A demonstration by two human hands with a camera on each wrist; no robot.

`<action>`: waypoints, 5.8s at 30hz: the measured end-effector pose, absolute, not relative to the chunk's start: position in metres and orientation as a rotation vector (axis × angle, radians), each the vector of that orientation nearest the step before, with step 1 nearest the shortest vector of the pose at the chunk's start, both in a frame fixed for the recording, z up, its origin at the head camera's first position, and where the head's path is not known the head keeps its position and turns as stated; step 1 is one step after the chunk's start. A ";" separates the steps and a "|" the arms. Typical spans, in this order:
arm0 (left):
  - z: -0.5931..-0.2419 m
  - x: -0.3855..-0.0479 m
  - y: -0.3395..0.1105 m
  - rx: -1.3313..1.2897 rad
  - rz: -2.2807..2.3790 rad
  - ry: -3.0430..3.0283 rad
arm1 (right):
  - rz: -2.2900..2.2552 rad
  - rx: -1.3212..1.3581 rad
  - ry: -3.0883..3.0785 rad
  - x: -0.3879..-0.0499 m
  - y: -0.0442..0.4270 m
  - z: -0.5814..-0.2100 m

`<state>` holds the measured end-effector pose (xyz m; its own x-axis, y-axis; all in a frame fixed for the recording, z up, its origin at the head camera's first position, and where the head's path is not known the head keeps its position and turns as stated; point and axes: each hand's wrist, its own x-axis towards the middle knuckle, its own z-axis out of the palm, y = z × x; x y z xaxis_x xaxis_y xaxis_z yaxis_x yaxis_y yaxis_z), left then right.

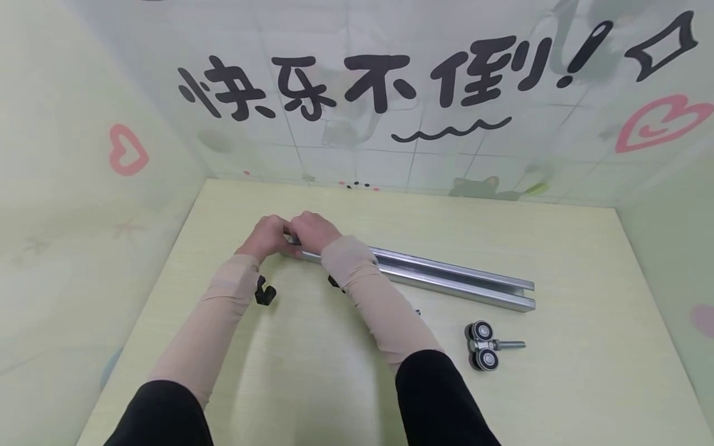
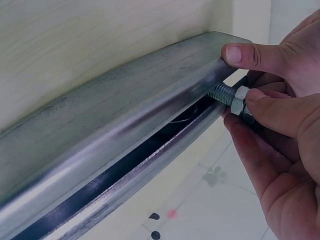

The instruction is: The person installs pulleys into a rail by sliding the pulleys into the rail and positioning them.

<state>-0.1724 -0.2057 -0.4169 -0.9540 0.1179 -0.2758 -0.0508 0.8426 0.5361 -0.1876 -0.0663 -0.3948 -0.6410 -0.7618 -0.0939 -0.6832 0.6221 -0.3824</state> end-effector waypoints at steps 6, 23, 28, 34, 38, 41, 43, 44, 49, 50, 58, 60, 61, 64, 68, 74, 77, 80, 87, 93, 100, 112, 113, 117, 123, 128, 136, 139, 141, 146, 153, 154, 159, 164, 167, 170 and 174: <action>-0.417 -0.173 -0.205 0.019 0.810 2.687 | -0.437 -1.170 2.602 -0.187 -0.061 -0.395; -0.417 -0.174 -0.204 0.006 0.824 2.674 | -0.459 -1.147 2.595 -0.185 -0.046 -0.396; -0.416 -0.174 -0.204 0.010 0.824 2.668 | -0.462 -1.145 2.601 -0.183 -0.038 -0.396; -0.416 -0.175 -0.205 -0.006 0.829 2.658 | -0.463 -1.135 2.604 -0.181 -0.032 -0.394; -0.416 -0.175 -0.204 -0.011 0.835 2.647 | -0.472 -1.130 2.599 -0.180 -0.028 -0.394; -0.415 -0.174 -0.203 -0.013 0.829 2.646 | -0.476 -1.127 2.598 -0.180 -0.025 -0.394; -0.414 -0.174 -0.203 -0.009 0.820 2.650 | -0.475 -1.126 2.600 -0.180 -0.023 -0.395; -0.414 -0.174 -0.203 -0.006 0.816 2.654 | -0.476 -1.125 2.599 -0.180 -0.022 -0.395; -0.414 -0.173 -0.203 -0.012 0.817 2.651 | -0.481 -1.115 2.590 -0.178 -0.017 -0.395; -0.414 -0.173 -0.203 -0.018 0.819 2.649 | -0.483 -1.115 2.587 -0.178 -0.016 -0.395; -0.416 -0.173 -0.204 -0.042 0.839 2.631 | -0.481 -1.117 2.587 -0.178 -0.007 -0.396; -0.416 -0.174 -0.204 -0.037 0.836 2.636 | -0.490 -1.121 2.584 -0.177 -0.005 -0.395; -0.416 -0.174 -0.205 -0.036 0.834 2.639 | -0.493 -1.123 2.583 -0.177 -0.004 -0.395; -0.416 -0.173 -0.206 -0.029 0.826 2.645 | -0.504 -1.137 2.583 -0.176 0.000 -0.395; -0.415 -0.173 -0.206 -0.025 0.810 2.644 | -0.524 -1.155 2.592 -0.175 0.004 -0.396; -0.414 -0.174 -0.206 -0.039 0.805 2.634 | -0.547 -1.155 2.602 -0.175 0.012 -0.398; -0.414 -0.175 -0.206 -0.034 0.804 2.634 | -0.546 -1.155 2.603 -0.175 0.015 -0.399; -0.414 -0.176 -0.205 -0.038 0.806 2.632 | -0.547 -1.149 2.599 -0.174 0.018 -0.399; -0.415 -0.176 -0.204 -0.046 0.816 2.625 | -0.555 -1.139 2.598 -0.173 0.024 -0.399; -0.415 -0.176 -0.204 -0.044 0.818 2.628 | -0.563 -1.143 2.598 -0.171 0.029 -0.399; -0.417 -0.176 -0.205 -0.030 0.810 2.633 | -0.570 -1.156 2.603 -0.170 0.036 -0.401; -0.417 -0.174 -0.205 -0.037 0.826 2.630 | -0.599 -1.176 2.605 -0.168 0.050 -0.401; -0.417 -0.174 -0.205 -0.033 0.825 2.630 | -0.603 -1.173 2.605 -0.167 0.051 -0.401; -0.417 -0.174 -0.204 -0.036 0.827 2.628 | -0.603 -1.162 2.612 -0.167 0.056 -0.403; -0.417 -0.174 -0.204 -0.033 0.824 2.626 | -0.613 -1.163 2.623 -0.167 0.060 -0.407; -0.418 -0.173 -0.205 -0.034 0.824 2.621 | -0.615 -1.162 2.628 -0.166 0.062 -0.406; -0.418 -0.175 -0.203 -0.031 0.832 2.619 | -0.622 -1.146 2.618 -0.165 0.068 -0.405; -0.419 -0.175 -0.203 -0.046 0.838 2.615 | -0.614 -1.150 2.627 -0.164 0.071 -0.405; -0.419 -0.175 -0.203 -0.051 0.836 2.614 | -0.611 -1.145 2.634 -0.163 0.073 -0.405; -0.419 -0.175 -0.203 -0.061 0.834 2.605 | -0.595 -1.127 2.643 -0.161 0.077 -0.405; -0.420 -0.175 -0.201 -0.067 0.836 2.597 | -0.579 -1.080 2.635 -0.159 0.084 -0.402; -0.419 -0.175 -0.201 -0.068 0.837 2.595 | -0.582 -1.075 2.635 -0.158 0.085 -0.402; -0.416 -0.174 -0.203 -0.073 0.834 2.589 | -0.593 -1.069 2.646 -0.158 0.094 -0.405; -0.415 -0.175 -0.203 -0.094 0.834 2.584 | -0.607 -1.076 2.650 -0.157 0.099 -0.405; -0.415 -0.176 -0.202 -0.083 0.838 2.582 | -0.613 -1.075 2.648 -0.156 0.100 -0.405; -0.416 -0.176 -0.202 -0.077 0.847 2.578 | -0.615 -1.061 2.648 -0.156 0.103 -0.405; -0.415 -0.175 -0.203 -0.082 0.842 2.579 | -0.626 -1.044 2.641 -0.155 0.108 -0.405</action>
